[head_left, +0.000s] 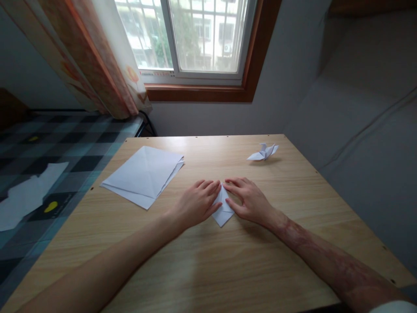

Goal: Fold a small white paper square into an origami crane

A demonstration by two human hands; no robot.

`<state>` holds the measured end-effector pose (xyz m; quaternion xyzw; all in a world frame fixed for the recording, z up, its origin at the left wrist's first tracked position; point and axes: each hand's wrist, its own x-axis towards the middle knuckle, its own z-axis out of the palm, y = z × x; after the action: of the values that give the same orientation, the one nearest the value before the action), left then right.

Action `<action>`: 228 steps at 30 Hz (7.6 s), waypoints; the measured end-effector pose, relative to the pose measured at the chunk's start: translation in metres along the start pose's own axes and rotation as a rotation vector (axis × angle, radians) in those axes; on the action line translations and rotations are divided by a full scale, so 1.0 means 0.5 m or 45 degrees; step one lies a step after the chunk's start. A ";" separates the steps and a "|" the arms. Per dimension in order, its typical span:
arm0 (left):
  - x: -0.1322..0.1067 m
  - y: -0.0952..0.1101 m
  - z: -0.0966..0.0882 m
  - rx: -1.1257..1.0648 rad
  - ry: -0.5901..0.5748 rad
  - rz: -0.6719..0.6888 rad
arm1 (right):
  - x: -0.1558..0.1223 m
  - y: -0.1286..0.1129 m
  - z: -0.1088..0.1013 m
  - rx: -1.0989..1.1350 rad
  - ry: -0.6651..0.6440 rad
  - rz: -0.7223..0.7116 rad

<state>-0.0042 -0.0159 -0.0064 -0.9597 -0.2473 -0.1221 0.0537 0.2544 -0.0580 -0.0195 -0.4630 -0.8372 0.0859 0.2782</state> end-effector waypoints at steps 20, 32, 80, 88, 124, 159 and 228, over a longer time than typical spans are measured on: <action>-0.004 0.016 -0.004 0.080 0.031 0.011 | -0.003 -0.001 0.006 -0.044 -0.030 0.054; -0.003 0.020 -0.011 0.140 0.059 0.073 | -0.002 0.003 0.005 -0.028 -0.075 -0.026; -0.007 -0.023 -0.010 -0.374 0.126 -0.055 | 0.004 0.009 0.009 -0.137 -0.070 0.120; -0.007 -0.055 0.004 -0.631 0.114 0.086 | 0.005 0.008 0.006 -0.083 -0.006 0.110; -0.015 -0.043 -0.004 -0.348 0.253 0.142 | 0.003 -0.008 -0.020 0.028 -0.027 -0.060; -0.012 -0.056 0.010 -0.474 0.277 0.063 | 0.008 0.012 -0.005 -0.072 0.114 -0.038; -0.007 -0.056 -0.004 -0.405 0.241 0.048 | -0.002 0.000 0.006 -0.054 0.126 -0.245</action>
<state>-0.0215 0.0067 -0.0043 -0.9448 -0.2006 -0.2484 -0.0735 0.2534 -0.0583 -0.0222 -0.3899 -0.8646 0.0180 0.3163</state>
